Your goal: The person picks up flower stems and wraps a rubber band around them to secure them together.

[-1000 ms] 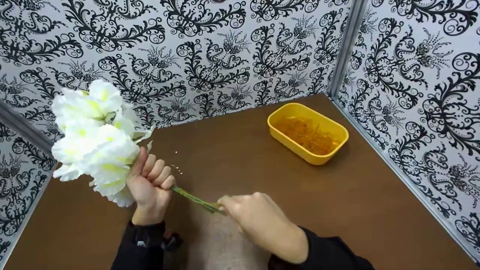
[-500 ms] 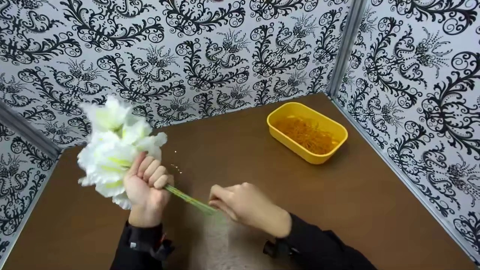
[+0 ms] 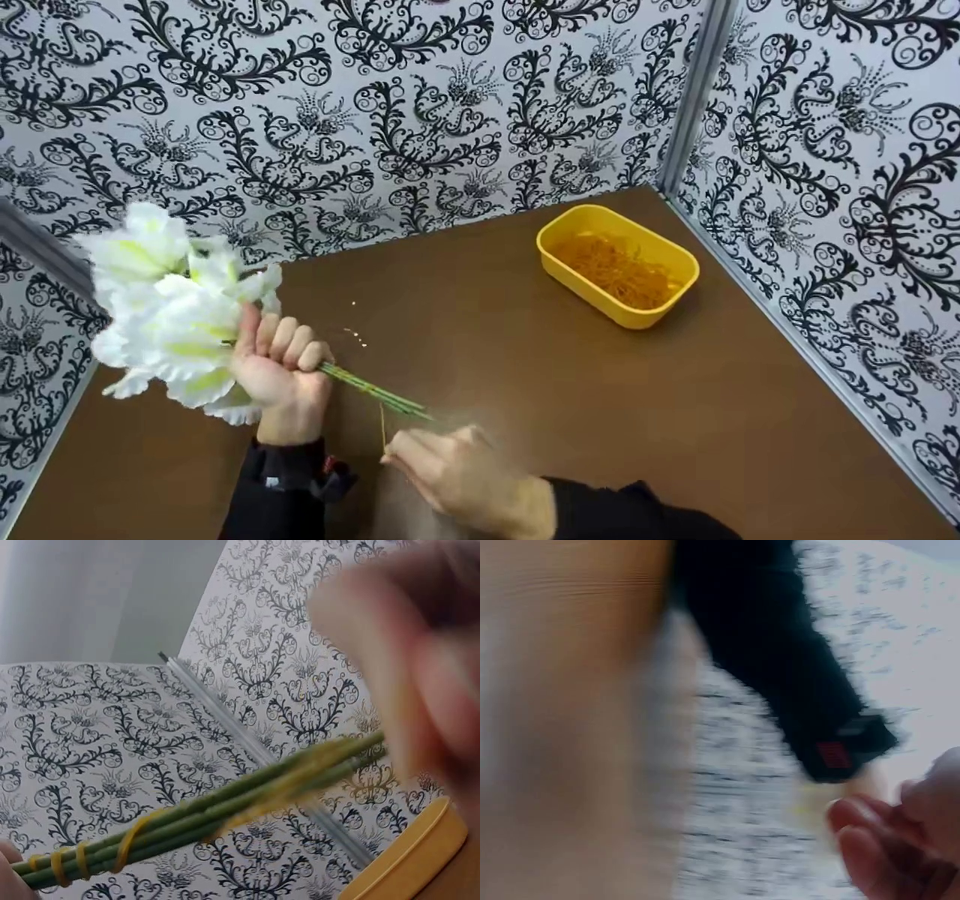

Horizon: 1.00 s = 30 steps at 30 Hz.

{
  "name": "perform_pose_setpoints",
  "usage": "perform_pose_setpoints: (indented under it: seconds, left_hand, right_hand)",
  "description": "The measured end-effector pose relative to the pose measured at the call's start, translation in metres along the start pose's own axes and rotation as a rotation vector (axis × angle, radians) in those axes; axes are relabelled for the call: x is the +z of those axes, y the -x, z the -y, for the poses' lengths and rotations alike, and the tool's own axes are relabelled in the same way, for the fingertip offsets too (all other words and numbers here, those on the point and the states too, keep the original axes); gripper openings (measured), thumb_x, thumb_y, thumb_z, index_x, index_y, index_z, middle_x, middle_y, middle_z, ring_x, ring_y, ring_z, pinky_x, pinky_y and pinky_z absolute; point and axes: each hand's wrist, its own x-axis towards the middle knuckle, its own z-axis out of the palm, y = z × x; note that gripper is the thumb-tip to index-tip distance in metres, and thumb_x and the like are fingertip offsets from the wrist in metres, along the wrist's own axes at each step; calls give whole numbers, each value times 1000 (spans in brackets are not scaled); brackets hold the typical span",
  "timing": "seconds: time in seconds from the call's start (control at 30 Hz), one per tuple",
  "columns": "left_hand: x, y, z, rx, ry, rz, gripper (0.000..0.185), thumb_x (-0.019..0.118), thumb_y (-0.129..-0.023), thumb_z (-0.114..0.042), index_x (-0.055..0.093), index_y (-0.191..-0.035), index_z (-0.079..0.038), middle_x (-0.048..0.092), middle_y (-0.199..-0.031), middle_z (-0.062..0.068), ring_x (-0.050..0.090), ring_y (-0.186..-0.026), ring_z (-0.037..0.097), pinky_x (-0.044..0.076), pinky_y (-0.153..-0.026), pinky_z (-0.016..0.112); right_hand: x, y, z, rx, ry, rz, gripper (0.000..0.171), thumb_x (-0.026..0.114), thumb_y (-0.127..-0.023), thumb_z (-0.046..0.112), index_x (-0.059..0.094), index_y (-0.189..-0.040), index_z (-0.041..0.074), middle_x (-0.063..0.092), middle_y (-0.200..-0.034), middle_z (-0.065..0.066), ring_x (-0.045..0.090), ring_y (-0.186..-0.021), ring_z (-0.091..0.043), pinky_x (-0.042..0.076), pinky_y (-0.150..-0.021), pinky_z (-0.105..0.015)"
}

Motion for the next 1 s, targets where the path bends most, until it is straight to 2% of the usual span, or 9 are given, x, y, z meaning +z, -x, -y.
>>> perform_pose_setpoints:
  seconds: [0.1, 0.2, 0.27, 0.37, 0.5, 0.7, 0.9, 1.0]
  left_hand:
    - [4, 0, -2, -34, -58, 58, 53, 26, -112, -33, 19, -62, -18, 12, -55, -9, 8, -45, 4, 6, -40, 17]
    - [8, 2, -4, -77, -111, 87, 53, 24, -113, -34, 20, -62, -17, 13, -55, -8, 8, -45, 4, 7, -40, 18]
    - [9, 3, -6, -94, -118, 98, 54, 22, -113, -34, 20, -62, -17, 13, -54, -8, 8, -45, 5, 8, -40, 18]
    - [10, 3, -9, -96, -112, 96, 53, 22, -112, -34, 20, -62, -17, 13, -54, -8, 8, -45, 5, 8, -40, 18]
    - [9, 1, -14, -103, -93, 81, 53, 24, -112, -34, 19, -62, -17, 13, -54, -8, 9, -45, 4, 9, -40, 18]
    - [6, -3, -16, -150, -84, 38, 54, 26, -112, -33, 19, -61, -18, 14, -54, -8, 10, -44, 4, 9, -40, 18]
    - [6, -4, -13, -205, -126, -11, 55, 30, -112, -32, 21, -59, -18, 15, -53, -9, 11, -43, 4, 9, -40, 18]
    - [5, -3, -10, -255, -134, -16, 55, 31, -112, -33, 21, -59, -18, 16, -53, -9, 11, -43, 4, 9, -39, 18]
  right_hand:
    - [-25, -11, -4, 15, -23, 9, 7, 63, -102, 11, 66, -99, 6, 68, -85, 3, 68, -71, -5, 55, -64, -14]
    - [-46, -17, -11, 123, -129, 67, 4, 64, -101, 11, 66, -100, 7, 68, -85, 5, 64, -69, -2, 53, -63, -12]
    - [-56, -17, -15, 212, -204, 127, 2, 65, -100, 9, 65, -102, 10, 67, -83, 6, 60, -64, 1, 50, -57, -10]
    - [-66, -16, -20, 290, -267, 200, 11, 67, -97, 5, 64, -103, 13, 66, -82, 8, 53, -57, 5, 45, -51, -8]
    - [-71, -16, -23, 294, -292, 240, 19, 69, -94, -1, 63, -104, 15, 64, -80, 9, 52, -55, 6, 43, -49, -7]
    - [-74, -16, -28, 328, -279, 276, 17, 68, -96, 3, 63, -104, 17, 65, -81, 10, 53, -56, 6, 44, -50, -8]
    - [-70, -15, -38, 376, -396, 313, 15, 62, -100, 2, 63, -107, 16, 65, -82, 7, 57, -55, 2, 48, -48, -12]
    - [-66, -13, -42, 375, -450, 322, 17, 61, -100, 0, 63, -107, 15, 65, -82, 5, 58, -57, 2, 49, -49, -13]
